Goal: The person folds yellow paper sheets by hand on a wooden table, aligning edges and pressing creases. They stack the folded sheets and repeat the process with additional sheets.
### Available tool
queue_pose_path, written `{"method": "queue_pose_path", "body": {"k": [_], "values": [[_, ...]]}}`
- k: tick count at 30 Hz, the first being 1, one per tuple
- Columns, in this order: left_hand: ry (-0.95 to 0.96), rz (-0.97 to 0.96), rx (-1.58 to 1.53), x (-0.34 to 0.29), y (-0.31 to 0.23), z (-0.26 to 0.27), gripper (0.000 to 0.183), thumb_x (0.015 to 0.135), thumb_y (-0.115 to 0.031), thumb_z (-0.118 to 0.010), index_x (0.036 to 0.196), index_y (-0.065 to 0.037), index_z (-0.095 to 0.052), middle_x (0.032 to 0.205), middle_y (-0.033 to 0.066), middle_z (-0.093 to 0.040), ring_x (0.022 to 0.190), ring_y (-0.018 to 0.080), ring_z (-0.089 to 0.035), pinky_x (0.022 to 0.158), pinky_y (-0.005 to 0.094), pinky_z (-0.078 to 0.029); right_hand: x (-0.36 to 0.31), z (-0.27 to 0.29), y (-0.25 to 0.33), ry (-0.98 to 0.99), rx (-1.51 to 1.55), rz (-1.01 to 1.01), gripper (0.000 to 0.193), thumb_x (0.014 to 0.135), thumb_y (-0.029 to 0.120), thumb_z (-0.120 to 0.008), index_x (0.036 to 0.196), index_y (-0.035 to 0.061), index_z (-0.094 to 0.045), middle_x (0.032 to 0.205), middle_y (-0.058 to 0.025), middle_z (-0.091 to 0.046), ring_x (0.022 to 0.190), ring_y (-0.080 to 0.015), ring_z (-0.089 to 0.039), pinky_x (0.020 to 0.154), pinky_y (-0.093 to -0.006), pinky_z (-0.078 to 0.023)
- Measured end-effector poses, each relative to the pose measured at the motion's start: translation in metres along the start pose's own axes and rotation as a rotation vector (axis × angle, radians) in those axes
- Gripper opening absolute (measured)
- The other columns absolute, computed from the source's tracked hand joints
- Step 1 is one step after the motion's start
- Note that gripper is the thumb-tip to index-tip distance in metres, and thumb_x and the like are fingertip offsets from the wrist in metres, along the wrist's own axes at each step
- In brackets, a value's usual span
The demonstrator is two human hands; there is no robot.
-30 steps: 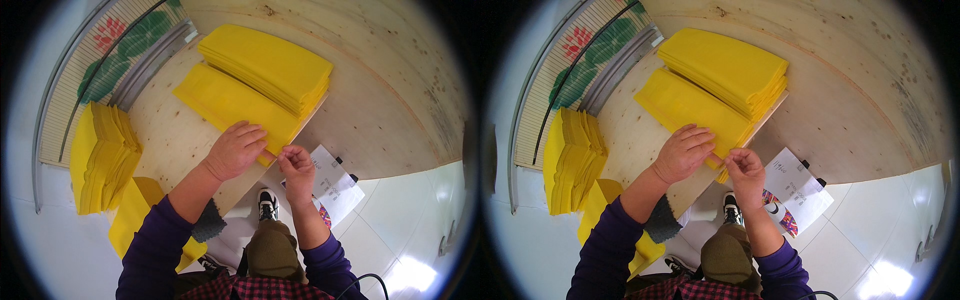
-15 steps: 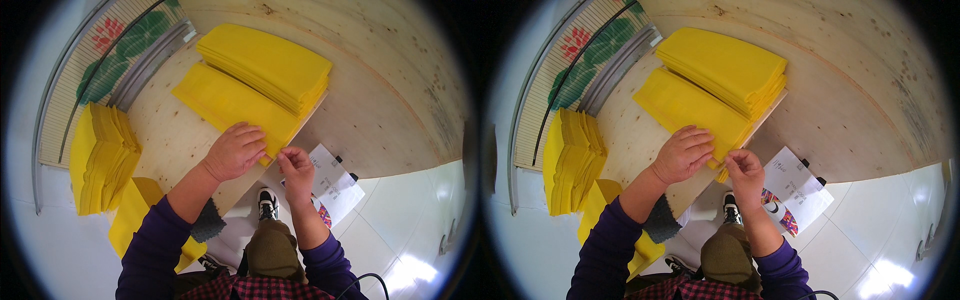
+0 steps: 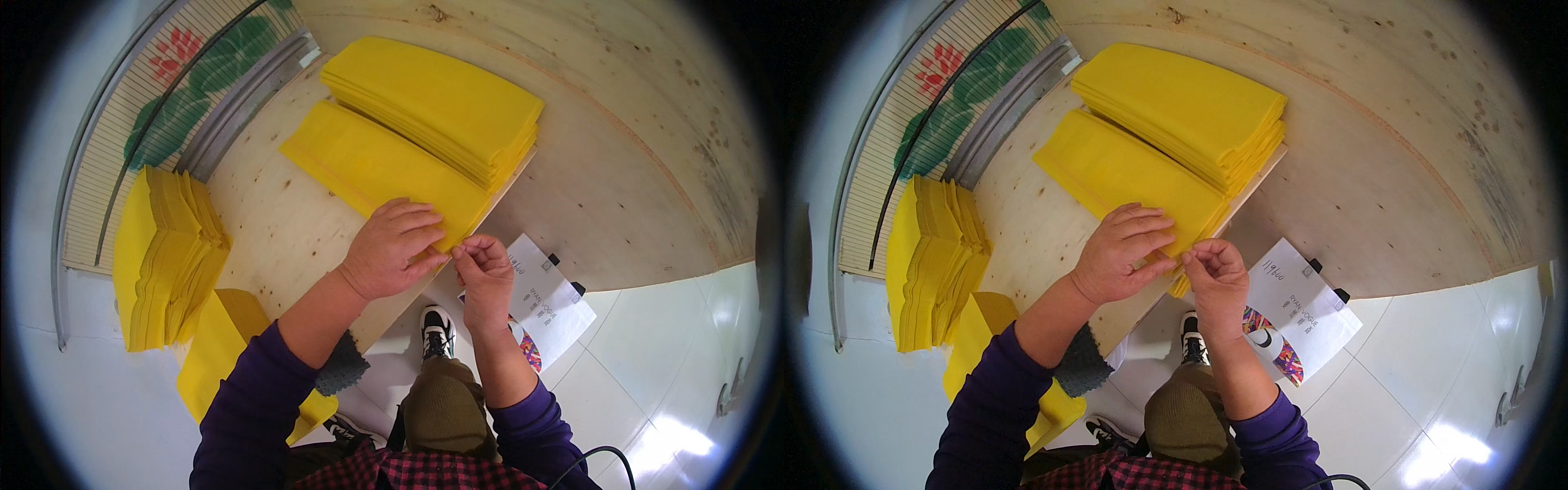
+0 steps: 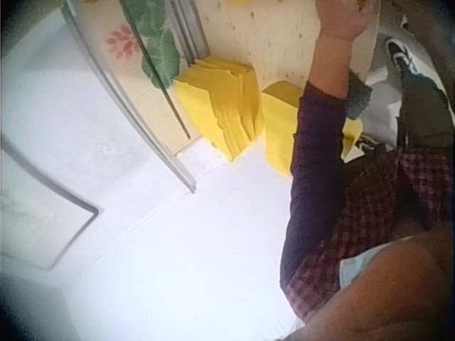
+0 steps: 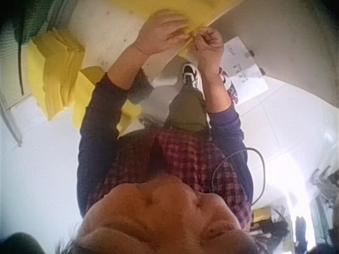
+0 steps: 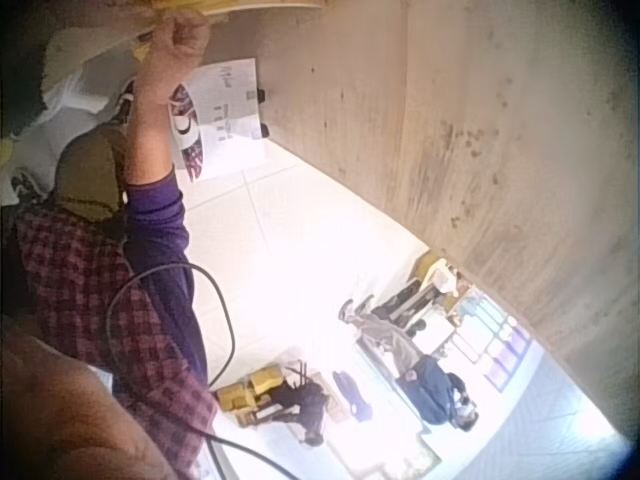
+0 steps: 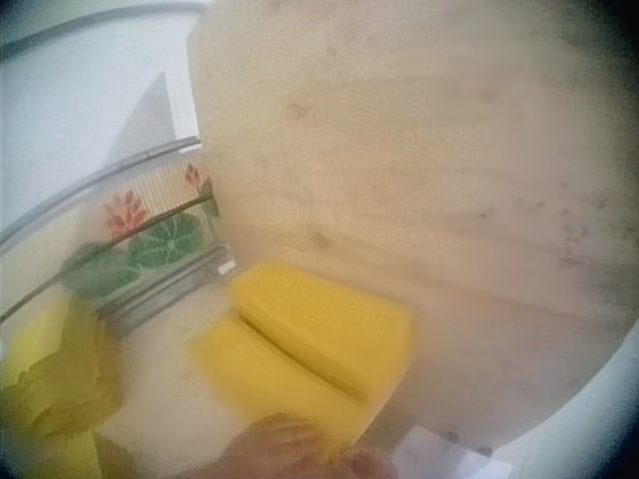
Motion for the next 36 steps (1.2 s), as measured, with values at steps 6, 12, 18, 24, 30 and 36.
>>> {"method": "queue_pose_path", "body": {"k": [6,12,18,24,30,36], "values": [[-0.033,-0.017,-0.004,0.001,0.001,-0.003,0.015,0.076,-0.012,-0.072,0.09,-0.006,-0.068,0.103,0.0092,-0.066,0.102,0.0279,-0.061,0.093,0.044,-0.047,0.0,-0.003,0.0,-0.009,0.015,0.004,0.012,0.087,-0.001,-0.065,0.096,0.0067,-0.06,0.085,0.0013,-0.065,0.06,-0.0018,-0.049,0.05,-0.0172,-0.037],[-0.107,-0.011,-0.007,0.006,0.002,-0.003,0.013,0.075,-0.007,-0.072,0.086,-0.005,-0.066,0.1,0.0089,-0.067,0.096,0.0298,-0.063,0.087,0.0428,-0.049,-0.001,-0.004,0.0,-0.03,-0.036,0.007,0.013,0.087,-0.001,-0.066,0.095,0.0064,-0.06,0.084,0.0018,-0.064,0.06,-0.0016,-0.049,0.05,-0.017,-0.036],[-0.157,-0.028,0.027,0.011,-0.002,-0.002,0.013,0.075,-0.007,-0.072,0.086,-0.006,-0.066,0.098,0.0083,-0.067,0.096,0.0307,-0.063,0.085,0.0425,-0.05,-0.004,-0.007,-0.002,-0.029,-0.114,0.057,0.013,0.086,-0.003,-0.066,0.095,0.0043,-0.061,0.086,0.0009,-0.064,0.072,-0.0037,-0.056,0.064,-0.0183,-0.045],[-0.166,-0.024,0.029,0.013,-0.004,0.0,0.013,0.075,-0.007,-0.072,0.086,-0.005,-0.066,0.097,0.0084,-0.067,0.096,0.0306,-0.063,0.085,0.042,-0.05,-0.004,-0.011,-0.001,-0.021,-0.15,0.07,0.012,0.086,-0.002,-0.066,0.097,0.0018,-0.064,0.087,0.0004,-0.065,0.07,-0.0037,-0.057,0.064,-0.0182,-0.047],[-0.161,-0.029,0.028,0.013,-0.005,0.001,0.013,0.074,-0.007,-0.072,0.086,-0.005,-0.066,0.097,0.0087,-0.067,0.096,0.0311,-0.063,0.084,0.0421,-0.05,-0.005,-0.015,0.006,0.031,-0.396,0.058,0.014,0.087,-0.002,-0.065,0.1,-0.0007,-0.067,0.089,-0.0008,-0.068,0.07,-0.0054,-0.058,0.067,-0.02,-0.048],[-0.135,-0.036,0.022,0.008,-0.005,-0.001,0.015,0.074,-0.006,-0.071,0.088,-0.004,-0.065,0.097,0.0095,-0.067,0.096,0.0316,-0.063,0.085,0.0428,-0.05,-0.007,-0.018,0.011,0.105,-0.604,0.166,0.016,0.084,0.002,-0.066,0.101,-0.0004,-0.067,0.084,-0.0012,-0.066,0.064,-0.0057,-0.052,0.059,-0.0212,-0.044]]}}
Point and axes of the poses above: each hand's wrist, its own x-axis towards the middle knuckle, its own z-axis out of the back of the hand, y = z × x, the point moved 2 cm from there along x, towards the middle knuckle
